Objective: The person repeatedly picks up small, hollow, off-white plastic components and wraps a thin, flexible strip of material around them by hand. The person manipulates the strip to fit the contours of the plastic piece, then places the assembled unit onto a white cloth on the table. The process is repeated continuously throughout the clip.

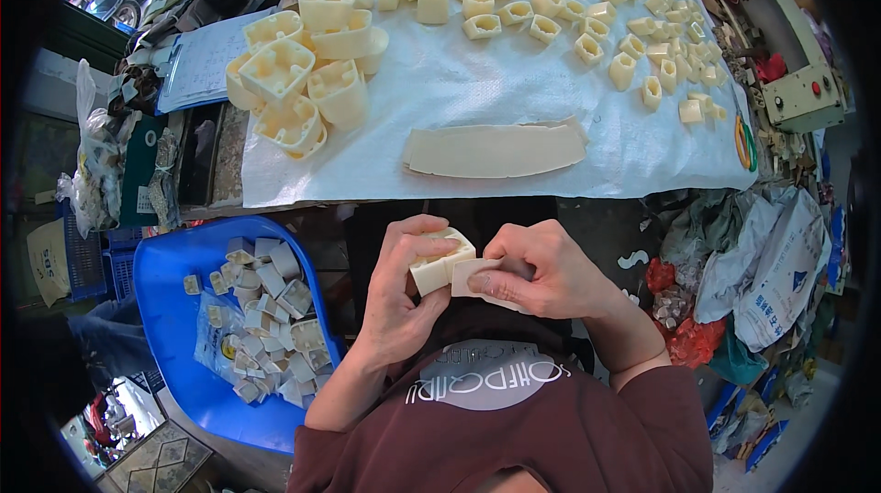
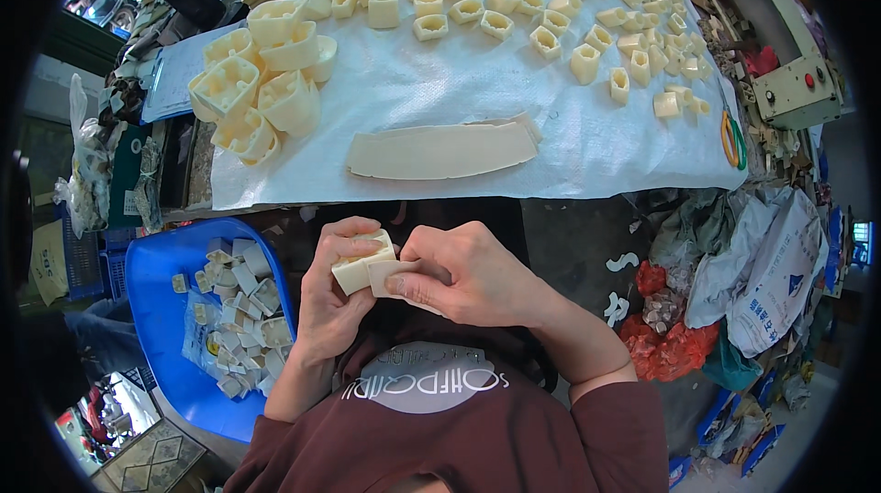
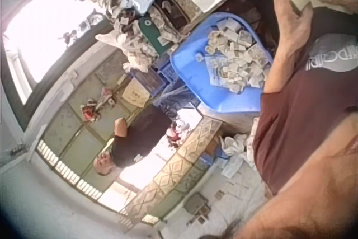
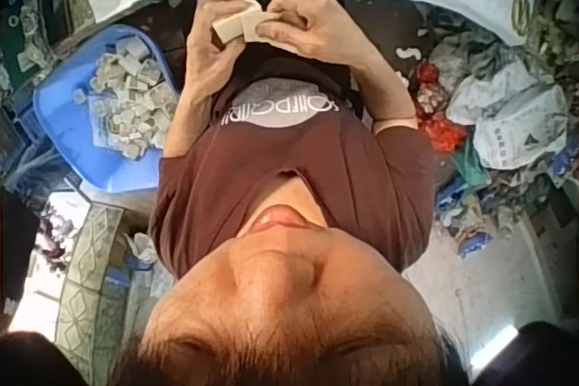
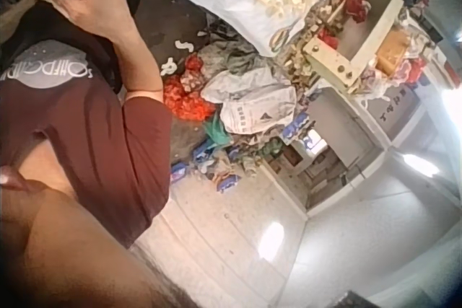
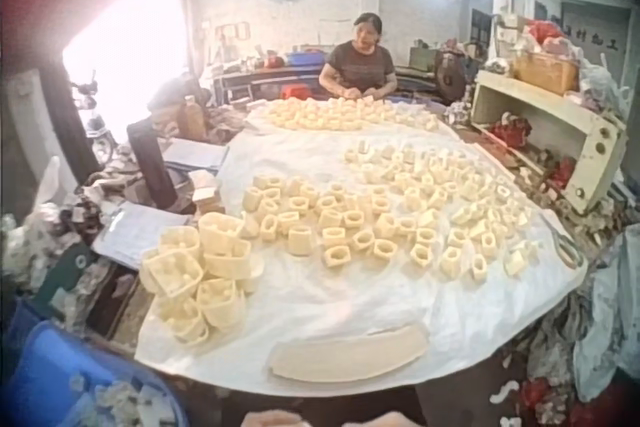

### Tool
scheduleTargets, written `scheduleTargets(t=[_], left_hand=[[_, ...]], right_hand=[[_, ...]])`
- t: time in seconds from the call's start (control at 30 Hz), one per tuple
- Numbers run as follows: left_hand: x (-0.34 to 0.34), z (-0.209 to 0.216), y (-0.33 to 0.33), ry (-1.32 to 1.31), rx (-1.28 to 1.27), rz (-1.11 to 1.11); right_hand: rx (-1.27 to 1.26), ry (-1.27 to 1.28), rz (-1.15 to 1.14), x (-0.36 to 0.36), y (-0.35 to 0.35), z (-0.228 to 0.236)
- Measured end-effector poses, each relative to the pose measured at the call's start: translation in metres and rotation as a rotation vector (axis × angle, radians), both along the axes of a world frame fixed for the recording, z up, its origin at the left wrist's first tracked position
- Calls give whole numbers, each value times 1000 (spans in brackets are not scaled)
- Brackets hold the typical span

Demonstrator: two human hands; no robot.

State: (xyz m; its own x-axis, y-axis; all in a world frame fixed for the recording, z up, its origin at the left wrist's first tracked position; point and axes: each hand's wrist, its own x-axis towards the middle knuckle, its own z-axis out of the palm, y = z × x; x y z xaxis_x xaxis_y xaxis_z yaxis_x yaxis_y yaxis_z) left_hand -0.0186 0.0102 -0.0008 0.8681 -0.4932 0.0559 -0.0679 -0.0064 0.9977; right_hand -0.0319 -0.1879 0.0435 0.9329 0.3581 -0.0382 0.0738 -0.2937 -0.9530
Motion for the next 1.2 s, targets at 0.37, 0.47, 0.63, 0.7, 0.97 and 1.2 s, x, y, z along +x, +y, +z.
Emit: scheduleTargets(t=[0.37,0.47,0.63,0.7,0.97,1.2], left_hand=[[-1,4,-5,-12,19,-18],[0,3,-5,-30,32,-16],[-1,3,-7,-52,55,4],[-2,2,-8,-52,58,11],[-2,13,-12,-76,15,18],[-6,10,-12,43,-89,142]], right_hand=[[52,-9,-44,-1,2,-5],[19,-2,-23,0,0,-4],[33,-15,-54,-1,1,-7],[32,-11,-68,-2,1,-8],[-96,-154,-137,-2,-3,-10],[-119,-460,-275,-2,-6,-14]])
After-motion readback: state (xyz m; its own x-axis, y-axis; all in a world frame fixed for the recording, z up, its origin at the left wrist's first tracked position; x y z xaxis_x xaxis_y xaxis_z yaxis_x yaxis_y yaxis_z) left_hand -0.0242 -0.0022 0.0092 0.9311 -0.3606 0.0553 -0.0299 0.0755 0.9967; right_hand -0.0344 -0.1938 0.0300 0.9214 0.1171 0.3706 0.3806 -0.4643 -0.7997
